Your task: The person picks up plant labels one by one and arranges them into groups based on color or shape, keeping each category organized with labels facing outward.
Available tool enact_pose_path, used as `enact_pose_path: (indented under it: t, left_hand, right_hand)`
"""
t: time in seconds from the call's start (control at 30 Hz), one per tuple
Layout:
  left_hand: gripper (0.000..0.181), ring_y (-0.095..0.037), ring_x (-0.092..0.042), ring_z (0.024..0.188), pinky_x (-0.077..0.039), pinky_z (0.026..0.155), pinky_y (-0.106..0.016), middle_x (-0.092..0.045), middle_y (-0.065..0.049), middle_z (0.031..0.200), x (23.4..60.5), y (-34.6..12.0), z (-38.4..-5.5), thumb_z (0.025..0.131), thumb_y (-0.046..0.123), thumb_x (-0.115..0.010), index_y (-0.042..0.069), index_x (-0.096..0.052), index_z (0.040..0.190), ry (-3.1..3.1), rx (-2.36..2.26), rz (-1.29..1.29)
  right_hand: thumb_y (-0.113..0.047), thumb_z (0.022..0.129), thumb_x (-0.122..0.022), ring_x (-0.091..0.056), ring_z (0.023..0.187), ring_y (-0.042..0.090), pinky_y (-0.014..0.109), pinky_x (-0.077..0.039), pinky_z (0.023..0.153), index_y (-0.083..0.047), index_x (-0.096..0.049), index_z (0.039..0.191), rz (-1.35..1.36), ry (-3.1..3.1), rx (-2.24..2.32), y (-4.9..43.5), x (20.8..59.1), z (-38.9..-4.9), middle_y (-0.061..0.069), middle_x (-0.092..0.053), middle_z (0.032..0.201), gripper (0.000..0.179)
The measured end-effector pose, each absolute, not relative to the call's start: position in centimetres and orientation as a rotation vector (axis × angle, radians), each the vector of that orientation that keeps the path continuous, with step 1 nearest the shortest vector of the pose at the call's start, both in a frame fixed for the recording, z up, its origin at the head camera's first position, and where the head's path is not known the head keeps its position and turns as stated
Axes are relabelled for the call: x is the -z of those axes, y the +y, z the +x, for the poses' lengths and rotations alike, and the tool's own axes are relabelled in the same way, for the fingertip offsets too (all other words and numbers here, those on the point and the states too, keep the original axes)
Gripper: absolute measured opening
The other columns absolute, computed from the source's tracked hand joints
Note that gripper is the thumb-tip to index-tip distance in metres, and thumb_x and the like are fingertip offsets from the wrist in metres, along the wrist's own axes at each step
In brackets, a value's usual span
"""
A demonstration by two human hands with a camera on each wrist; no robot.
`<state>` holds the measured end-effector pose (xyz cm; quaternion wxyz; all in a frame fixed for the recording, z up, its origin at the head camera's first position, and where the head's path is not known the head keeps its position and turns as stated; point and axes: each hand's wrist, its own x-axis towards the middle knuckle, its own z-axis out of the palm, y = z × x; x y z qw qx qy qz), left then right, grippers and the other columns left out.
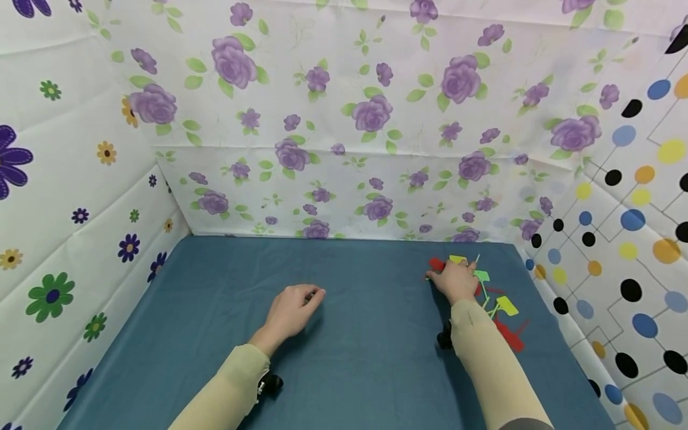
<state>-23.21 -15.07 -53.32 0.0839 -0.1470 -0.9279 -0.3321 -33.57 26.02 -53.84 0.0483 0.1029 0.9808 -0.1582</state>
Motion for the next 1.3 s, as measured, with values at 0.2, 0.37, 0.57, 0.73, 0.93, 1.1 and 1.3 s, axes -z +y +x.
enact_pose_path:
  t: [0.2, 0.37, 0.57, 0.73, 0.93, 1.1, 1.3]
  left_hand:
    - [0.033, -0.018, -0.074, 0.094, -0.063, 0.081, -0.045, -0.078, 0.000, 0.114, 53.35, -15.02, -23.12, 0.112, 0.041, -0.059, 0.019, -0.082, 0.122, -2.767, 1.006, -0.447]
    - [0.035, -0.019, -0.074, 0.094, -0.063, 0.081, -0.045, -0.078, -0.001, 0.113, 53.47, -14.98, -23.08, 0.112, 0.041, -0.059, 0.017, -0.082, 0.122, -2.772, 1.001, -0.460]
    - [0.036, -0.020, -0.074, 0.096, -0.063, 0.082, -0.046, -0.078, -0.002, 0.115, 53.54, -14.86, -23.12, 0.112, 0.040, -0.058, 0.014, -0.082, 0.123, -2.765, 0.996, -0.482]
    - [0.036, -0.020, -0.075, 0.096, -0.063, 0.081, -0.046, -0.079, -0.002, 0.114, 53.49, -14.77, -23.06, 0.112, 0.040, -0.058, 0.015, -0.082, 0.123, -2.768, 0.987, -0.493]
    - [0.032, -0.017, -0.073, 0.091, -0.062, 0.077, -0.043, -0.078, 0.001, 0.107, 53.67, -14.80, -22.95, 0.112, 0.039, -0.059, 0.017, -0.082, 0.119, -2.777, 0.962, -0.487]
    - [0.035, -0.018, -0.074, 0.092, -0.062, 0.078, -0.044, -0.079, 0.000, 0.109, 53.71, -14.86, -22.88, 0.113, 0.040, -0.058, 0.016, -0.082, 0.121, -2.777, 0.967, -0.497]
    - [0.038, -0.020, -0.075, 0.096, -0.063, 0.081, -0.047, -0.079, -0.002, 0.113, 53.53, -14.84, -22.73, 0.112, 0.042, -0.057, 0.015, -0.081, 0.124, -2.778, 0.989, -0.501]
  right_hand:
    - [-0.054, 0.100, -0.070, -0.010, 0.151, 0.068, 0.080, -0.039, 0.108, 0.011, -0.055, 0.146, 0.331, 2.972, 0.542, 26.41, 54.00, -33.98, 0.047, -0.036, 0.152, 0.080]
    - [-0.052, 0.099, -0.072, -0.008, 0.152, 0.068, 0.082, -0.035, 0.110, 0.012, -0.052, 0.148, 0.347, 2.965, 0.592, 26.58, 54.11, -34.07, 0.045, -0.039, 0.150, 0.082]
    - [-0.050, 0.098, -0.074, -0.008, 0.152, 0.067, 0.082, -0.035, 0.110, 0.012, -0.052, 0.149, 0.351, 2.966, 0.612, 26.42, 54.01, -34.18, 0.044, -0.042, 0.149, 0.083]
    - [-0.050, 0.099, -0.074, -0.007, 0.153, 0.066, 0.081, -0.034, 0.112, 0.012, -0.054, 0.146, 0.356, 2.964, 0.605, 26.25, 53.86, -34.17, 0.040, -0.048, 0.147, 0.080]
    - [-0.047, 0.098, -0.076, -0.010, 0.154, 0.064, 0.080, -0.036, 0.112, 0.011, -0.051, 0.149, 0.368, 2.978, 0.642, 26.10, 53.70, -33.98, 0.040, -0.044, 0.150, 0.081]
    - [-0.043, 0.095, -0.081, -0.010, 0.155, 0.061, 0.077, -0.038, 0.112, 0.010, -0.053, 0.145, 0.402, 3.029, 0.718, 25.82, 53.80, -33.85, 0.042, -0.033, 0.157, 0.078]
    - [-0.037, 0.091, -0.087, -0.008, 0.157, 0.059, 0.077, -0.039, 0.113, 0.007, -0.055, 0.138, 0.444, 3.075, 0.791, 25.85, 54.41, -34.08, 0.041, -0.030, 0.159, 0.072]
